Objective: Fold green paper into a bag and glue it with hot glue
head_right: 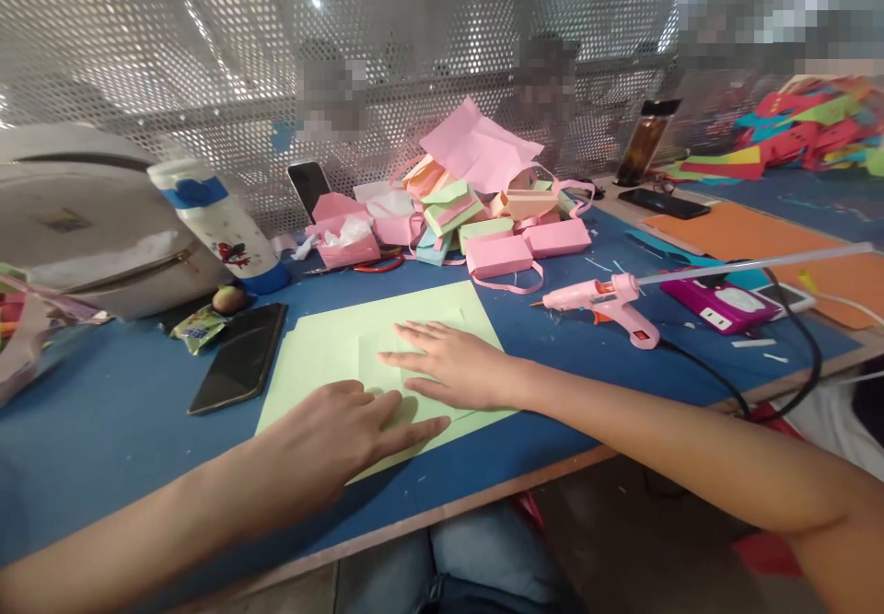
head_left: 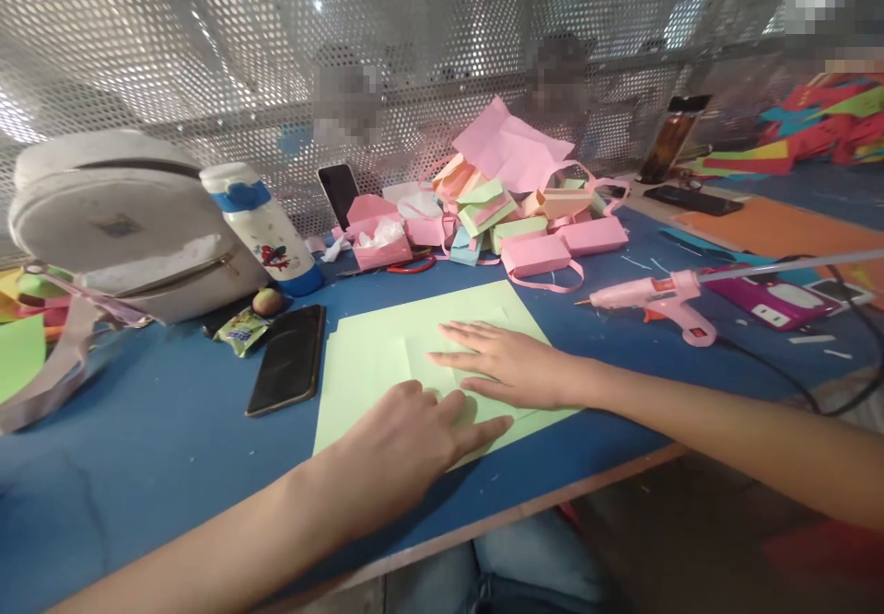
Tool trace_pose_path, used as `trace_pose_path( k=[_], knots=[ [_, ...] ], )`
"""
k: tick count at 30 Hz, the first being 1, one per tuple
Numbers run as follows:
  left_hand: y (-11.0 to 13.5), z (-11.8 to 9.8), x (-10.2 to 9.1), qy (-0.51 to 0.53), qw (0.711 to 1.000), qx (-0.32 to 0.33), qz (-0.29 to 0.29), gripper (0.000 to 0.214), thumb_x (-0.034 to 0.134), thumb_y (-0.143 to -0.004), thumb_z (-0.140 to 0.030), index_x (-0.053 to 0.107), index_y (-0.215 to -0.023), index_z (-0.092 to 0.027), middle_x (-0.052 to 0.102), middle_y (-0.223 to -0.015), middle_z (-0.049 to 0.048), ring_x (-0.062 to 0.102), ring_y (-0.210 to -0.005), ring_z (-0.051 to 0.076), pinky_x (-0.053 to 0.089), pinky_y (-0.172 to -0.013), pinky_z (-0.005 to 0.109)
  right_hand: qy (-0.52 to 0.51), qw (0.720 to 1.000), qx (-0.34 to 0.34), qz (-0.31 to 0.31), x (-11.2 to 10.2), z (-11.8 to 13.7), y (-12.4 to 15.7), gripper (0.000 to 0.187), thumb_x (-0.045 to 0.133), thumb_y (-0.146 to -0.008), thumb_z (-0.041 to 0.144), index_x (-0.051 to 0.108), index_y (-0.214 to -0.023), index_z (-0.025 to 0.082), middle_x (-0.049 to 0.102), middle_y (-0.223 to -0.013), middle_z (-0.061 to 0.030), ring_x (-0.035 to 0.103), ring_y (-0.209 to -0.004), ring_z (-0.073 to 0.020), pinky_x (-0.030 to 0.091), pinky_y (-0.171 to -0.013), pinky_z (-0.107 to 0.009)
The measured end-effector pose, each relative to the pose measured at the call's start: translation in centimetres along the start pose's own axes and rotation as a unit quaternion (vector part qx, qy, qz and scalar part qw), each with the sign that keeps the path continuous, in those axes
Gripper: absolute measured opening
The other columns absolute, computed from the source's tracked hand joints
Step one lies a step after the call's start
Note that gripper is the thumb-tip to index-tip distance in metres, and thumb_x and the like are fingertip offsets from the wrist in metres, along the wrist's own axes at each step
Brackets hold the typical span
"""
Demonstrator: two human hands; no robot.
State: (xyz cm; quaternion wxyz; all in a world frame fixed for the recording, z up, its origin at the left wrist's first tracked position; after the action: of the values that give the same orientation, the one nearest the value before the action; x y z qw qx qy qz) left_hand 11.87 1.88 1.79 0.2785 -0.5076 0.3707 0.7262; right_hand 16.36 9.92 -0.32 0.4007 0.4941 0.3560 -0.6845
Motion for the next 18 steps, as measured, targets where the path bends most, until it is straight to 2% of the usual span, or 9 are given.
trace_pose_path(
  k=[4,8,13,18],
  knots=[
    [-0.8,-0.1,-0.4,-0.032,0.999,-0.001,0.011,0.082,0.056,-0.084,-0.008,0.021,-0.154,-0.033,0.066,-0.100,0.0034,0.063,-0.064,0.018,0.043,-0.057,0.030,0.001,1.000,0.001,0.002,-0.1,0.0,0.0,0.050,0.041,-0.104,0.039,0.038,-0.151,0.023,0.023,-0.162,-0.0133,0.018,-0.150,-0.0261,0.022,-0.121,-0.047],
    [-1.6,-0.2,-1.1,-0.036,0.999,0.006,0.018,0.080,0.057,-0.084,-0.007,0.026,-0.152,-0.034,0.071,-0.097,0.0026,0.067,-0.065,0.019,0.042,-0.054,0.027,-0.027,1.000,-0.001,0.006,-0.2,-0.2,0.1,0.051,0.040,-0.104,0.042,0.039,-0.151,0.023,0.023,-0.162,-0.0148,0.019,-0.150,-0.0264,0.021,-0.121,-0.046],
    [-2.7,-0.3,-1.9,-0.022,0.999,0.023,0.032,0.082,0.058,-0.082,-0.004,0.027,-0.153,-0.032,0.074,-0.087,-0.0003,0.070,-0.069,0.021,0.042,-0.053,0.027,-0.072,0.997,0.015,0.025,-0.6,-0.9,0.0,0.046,0.039,-0.104,0.038,0.043,-0.149,0.027,0.024,-0.162,-0.0095,0.020,-0.150,-0.0219,0.023,-0.120,-0.043],
    [-3.7,-0.4,-2.5,-0.010,0.999,0.026,0.042,0.083,0.058,-0.082,-0.003,0.027,-0.153,-0.033,0.075,-0.109,0.0050,0.072,-0.090,0.023,0.050,-0.066,0.029,-0.089,0.995,0.021,0.029,-0.6,-1.1,-0.1,0.044,0.038,-0.105,0.032,0.045,-0.148,0.025,0.026,-0.161,-0.0101,0.021,-0.149,-0.0211,0.022,-0.121,-0.041]
  ],
)
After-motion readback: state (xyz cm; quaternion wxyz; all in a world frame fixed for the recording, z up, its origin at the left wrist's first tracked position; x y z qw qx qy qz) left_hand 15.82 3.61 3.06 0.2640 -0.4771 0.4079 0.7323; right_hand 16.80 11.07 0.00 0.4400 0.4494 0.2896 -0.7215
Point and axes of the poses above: each hand's wrist, its own y-axis away from the middle knuckle, its own x-axis out of the palm, z = x × y, the point moved 9 cm from there along -y, towards the middle knuckle
